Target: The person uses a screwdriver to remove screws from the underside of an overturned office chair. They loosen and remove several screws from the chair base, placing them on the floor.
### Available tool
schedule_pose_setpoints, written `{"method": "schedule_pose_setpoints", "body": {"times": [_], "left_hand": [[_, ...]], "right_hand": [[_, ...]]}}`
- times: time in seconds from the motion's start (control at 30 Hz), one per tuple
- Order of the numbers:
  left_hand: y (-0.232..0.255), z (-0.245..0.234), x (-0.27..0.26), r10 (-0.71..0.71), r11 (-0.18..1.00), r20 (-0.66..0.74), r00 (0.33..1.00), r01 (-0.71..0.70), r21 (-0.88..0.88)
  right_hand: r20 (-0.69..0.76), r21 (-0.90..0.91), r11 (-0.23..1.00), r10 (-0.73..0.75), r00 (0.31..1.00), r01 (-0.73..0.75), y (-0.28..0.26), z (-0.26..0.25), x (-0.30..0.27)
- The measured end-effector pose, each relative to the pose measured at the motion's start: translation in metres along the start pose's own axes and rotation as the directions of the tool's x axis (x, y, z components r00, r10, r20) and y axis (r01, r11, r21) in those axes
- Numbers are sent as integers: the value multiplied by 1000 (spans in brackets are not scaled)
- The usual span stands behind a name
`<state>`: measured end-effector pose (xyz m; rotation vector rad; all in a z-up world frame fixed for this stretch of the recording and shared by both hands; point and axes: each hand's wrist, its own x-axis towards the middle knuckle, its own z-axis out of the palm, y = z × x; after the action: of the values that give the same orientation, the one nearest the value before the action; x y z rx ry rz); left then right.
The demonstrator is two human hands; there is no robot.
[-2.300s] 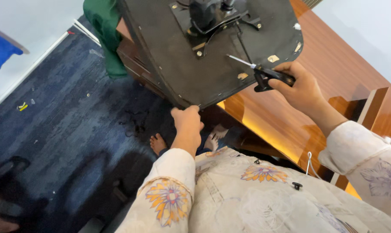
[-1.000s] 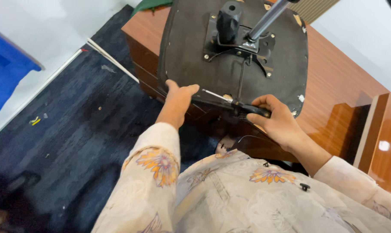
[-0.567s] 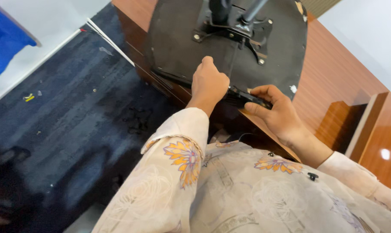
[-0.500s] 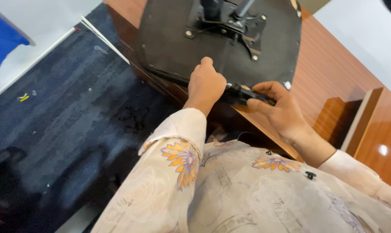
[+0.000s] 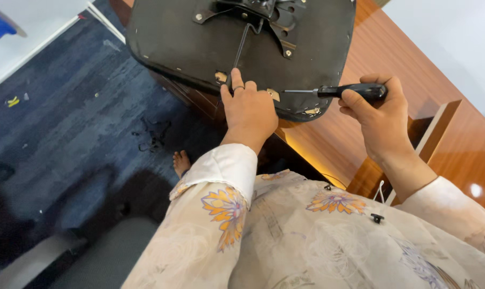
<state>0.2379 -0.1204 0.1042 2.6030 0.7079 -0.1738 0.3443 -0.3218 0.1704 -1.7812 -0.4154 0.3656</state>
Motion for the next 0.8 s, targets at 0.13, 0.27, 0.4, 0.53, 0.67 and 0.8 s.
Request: {"method": "schedule_pose_setpoints", "body": {"times": [0.13,0.27,0.4,0.53,0.67,0.8], "left_hand": [[6,11,-6,24,999,-214,976,-17,32],[12,16,2,-5,999,-192,981,12,36],[19,23,5,10,984,-185,983,23,177],[39,39,7,281,947,-344,896,-200,253],[44,52,13,155,979,-254,955,-184,-93],[27,57,13,90,969,42,995,-78,-234]], "right_hand": [[55,-64,997,-44,998,47,7,0,6],[126,-56,995,-69,990,77,11,4,9],[155,-34,995,-86,984,92,8,6,14],[200,-155,972,-147,969,179,4,7,17],[223,-217,955,-152,963,201,-3,12,21],[268,-413,879,-134,954,239,-12,10,19]]}}
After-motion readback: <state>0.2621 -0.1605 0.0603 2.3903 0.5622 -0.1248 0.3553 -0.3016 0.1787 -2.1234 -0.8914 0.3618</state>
